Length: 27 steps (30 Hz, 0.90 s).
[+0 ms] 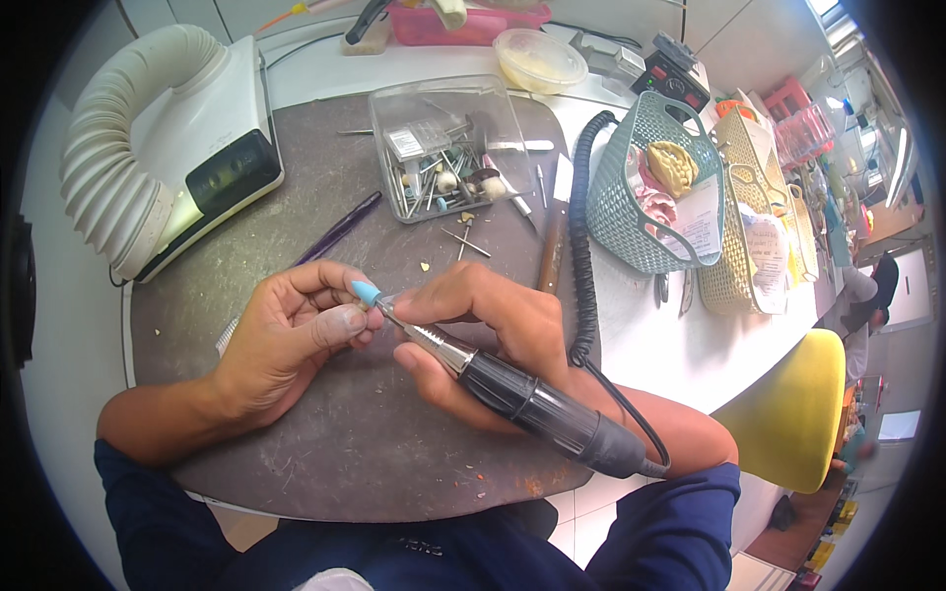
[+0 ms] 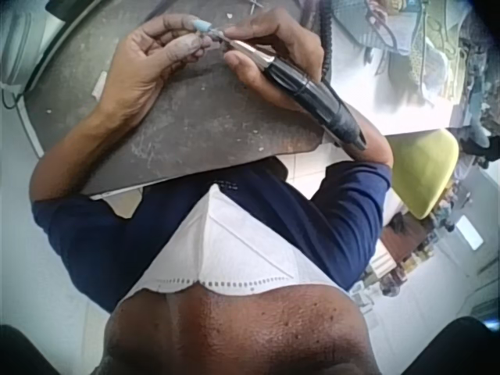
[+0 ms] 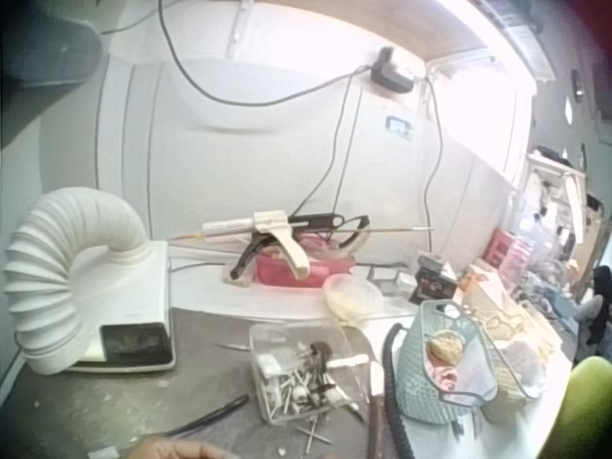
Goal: The person uses a rotary tool with a blue polishing bit to smooth and polish a small, light-colored object held in their left hand. The person briefly switches to a purple brush to clean the object before resuming polishing with the rotary tool. The workspace includes a dust extraction hose and various tools.
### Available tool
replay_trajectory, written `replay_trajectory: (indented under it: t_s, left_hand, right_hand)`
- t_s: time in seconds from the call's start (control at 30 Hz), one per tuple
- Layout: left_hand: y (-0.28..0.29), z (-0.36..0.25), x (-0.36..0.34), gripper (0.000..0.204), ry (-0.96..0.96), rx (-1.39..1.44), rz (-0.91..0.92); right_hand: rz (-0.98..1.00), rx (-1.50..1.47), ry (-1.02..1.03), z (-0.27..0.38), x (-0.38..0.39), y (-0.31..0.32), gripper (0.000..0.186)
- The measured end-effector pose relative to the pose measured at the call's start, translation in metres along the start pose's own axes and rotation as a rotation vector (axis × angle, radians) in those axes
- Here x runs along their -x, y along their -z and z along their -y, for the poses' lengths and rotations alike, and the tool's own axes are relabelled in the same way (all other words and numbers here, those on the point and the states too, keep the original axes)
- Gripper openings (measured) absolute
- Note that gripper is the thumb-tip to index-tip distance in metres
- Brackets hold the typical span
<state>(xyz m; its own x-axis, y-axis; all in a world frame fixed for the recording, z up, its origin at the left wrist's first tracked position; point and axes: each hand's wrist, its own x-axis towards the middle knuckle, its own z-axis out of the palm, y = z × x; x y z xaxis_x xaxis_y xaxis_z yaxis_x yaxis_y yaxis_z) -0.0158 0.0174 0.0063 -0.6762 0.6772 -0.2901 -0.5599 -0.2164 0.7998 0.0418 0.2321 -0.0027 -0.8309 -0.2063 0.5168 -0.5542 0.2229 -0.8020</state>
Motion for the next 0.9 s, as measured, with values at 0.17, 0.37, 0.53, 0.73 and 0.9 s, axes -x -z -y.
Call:
replay_trajectory:
  t_s: [0.17, 0.37, 0.53, 0.73, 0.9]
  left_hand:
    - [0.0006, 0.0003, -0.0001, 0.026, 0.008, 0.002, -0.013]
    - [0.0003, -0.0002, 0.0000, 0.026, 0.006, -0.009, -0.004]
    - [-0.0005, -0.0012, 0.0002, 0.025, 0.009, -0.007, -0.007]
    - [-0.0003, -0.0011, 0.0001, 0.025, 0.012, -0.007, -0.008]
    - [-0.0001, -0.0009, -0.0004, 0.024, 0.005, -0.006, -0.007]
  right_hand:
    - [-0.055, -0.011, -0.067, 0.0044, 0.0019, -0.0026, 0.025]
    - [-0.015, -0.008, 0.028, 0.0014, -0.0028, -0.0023, 0.025]
    - [-0.027, -0.018, 0.011, -0.0001, -0.0019, -0.0031, 0.025]
    - [-0.039, -0.008, 0.000, -0.0004, -0.0008, -0.0027, 0.026]
    - [-0.038, -0.015, 0.000, -0.0009, -0.0013, -0.0022, 0.026]
